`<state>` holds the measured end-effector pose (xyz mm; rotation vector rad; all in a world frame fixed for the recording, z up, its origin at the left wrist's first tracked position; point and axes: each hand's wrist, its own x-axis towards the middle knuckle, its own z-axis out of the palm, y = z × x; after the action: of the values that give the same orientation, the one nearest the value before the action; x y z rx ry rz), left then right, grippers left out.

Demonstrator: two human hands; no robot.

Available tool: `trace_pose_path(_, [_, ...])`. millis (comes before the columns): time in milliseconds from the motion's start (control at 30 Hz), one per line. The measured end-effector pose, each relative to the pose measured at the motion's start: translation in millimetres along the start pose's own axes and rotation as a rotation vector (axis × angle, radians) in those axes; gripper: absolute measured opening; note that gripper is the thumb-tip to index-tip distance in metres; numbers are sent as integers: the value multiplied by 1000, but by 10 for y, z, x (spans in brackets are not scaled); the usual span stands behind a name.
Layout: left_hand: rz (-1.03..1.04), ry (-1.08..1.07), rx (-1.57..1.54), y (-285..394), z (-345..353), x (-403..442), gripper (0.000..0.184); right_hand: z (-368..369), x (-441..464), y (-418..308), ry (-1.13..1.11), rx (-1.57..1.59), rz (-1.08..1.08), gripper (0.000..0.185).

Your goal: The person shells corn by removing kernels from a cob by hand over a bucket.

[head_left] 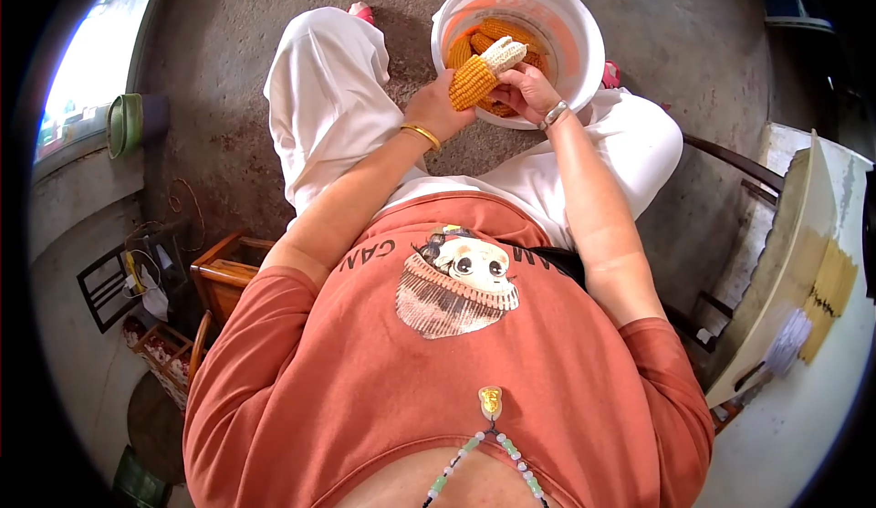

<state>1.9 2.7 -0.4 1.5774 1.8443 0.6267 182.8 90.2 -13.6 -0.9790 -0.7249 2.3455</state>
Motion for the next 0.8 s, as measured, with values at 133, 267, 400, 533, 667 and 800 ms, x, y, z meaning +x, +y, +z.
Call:
trace_pose_path(133, [41, 56, 114, -54, 49, -7, 61, -12, 22, -1, 68, 44, 13, 33])
trace_pose_path(267, [76, 54, 251, -52, 59, -28, 65, 15, 103, 132, 126, -45, -26, 32])
trace_pose_path(400, [41, 31, 332, 23, 39, -49, 67, 87, 115, 111, 166, -90, -16, 32])
trace_pose_path(533, [47, 44, 334, 20, 46, -56, 68, 128, 69, 60, 139, -105, -16, 33])
trace_pose_path(667, [44, 58, 320, 4, 59, -49, 66, 67, 84, 82, 91, -69, -28, 40])
trace_pose_path(800, [42, 58, 294, -30, 72, -40, 65, 21, 108, 81, 57, -102, -33, 42])
